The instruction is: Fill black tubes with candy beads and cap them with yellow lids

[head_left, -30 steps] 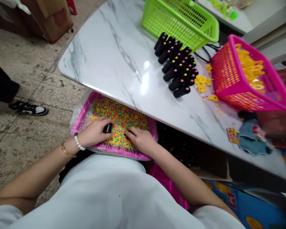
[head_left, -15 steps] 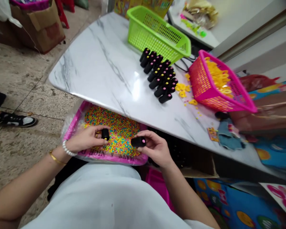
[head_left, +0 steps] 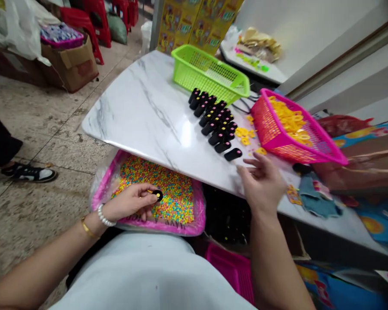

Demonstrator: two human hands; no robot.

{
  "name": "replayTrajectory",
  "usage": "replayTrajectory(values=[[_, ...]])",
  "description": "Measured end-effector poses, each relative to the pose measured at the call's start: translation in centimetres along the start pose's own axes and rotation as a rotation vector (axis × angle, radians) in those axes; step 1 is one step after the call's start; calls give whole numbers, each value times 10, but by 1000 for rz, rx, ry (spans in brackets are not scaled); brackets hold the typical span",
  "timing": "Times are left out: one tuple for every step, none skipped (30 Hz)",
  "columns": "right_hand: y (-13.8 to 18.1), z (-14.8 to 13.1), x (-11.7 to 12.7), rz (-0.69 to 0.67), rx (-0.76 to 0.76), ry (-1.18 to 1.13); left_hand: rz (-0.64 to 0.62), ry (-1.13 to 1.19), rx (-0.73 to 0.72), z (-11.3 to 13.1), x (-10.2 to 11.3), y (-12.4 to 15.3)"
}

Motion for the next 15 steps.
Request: replayTrajectory(values=[[19,-11,-1,-17,50,-9,-16,5,4,0,-1,1],[39,-24,-6,-127,106,-42,-40,11,5,1,-2,1],[60,-38,-17,-313,187,-108,-69,14,3,2,-5,0],[81,-52,-30,-537,275,-167,-101,12,-2,2,-8,-1],[99,-64,-43,-704,371,-230,-129,3,-6,2,-11,-2],[112,-73,-54,-804,447,-290,-152,-16,-9,2,-14,-4],[120,-77,-64,-851,502,-332,-152,-57,-21,1,-15,-4],[124,-77,-73,-853,545,-351,-122,-133,-48,0,-13,-5],[123,-74,-82,-837,581,-335,-49,-248,-90,0,-9,-4],[122,-68,-89,-823,623,-272,59,-401,-142,1,-3,-3],[120,-62,-95,-819,680,-168,180,-583,-192,3,4,-1],[119,-55,-101,-829,745,-39,284,-772,-227,4,10,1],[119,-49,-106,-848,809,95,346,-940,-238,5,15,3],[121,-45,-111,-875,865,212,357,-1068,-231,4,17,4],[123,-43,-114,-909,908,294,334,-1152,-219,3,18,4]])
Point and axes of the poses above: each hand's wrist, its own y-axis away from the middle knuckle, its own x-axis out of the back of the hand, z = x × y, the point moved 4 cm from there along -y, towards the middle knuckle, and after that the axes turned 4 degrees about y, right-handed, at the moved point
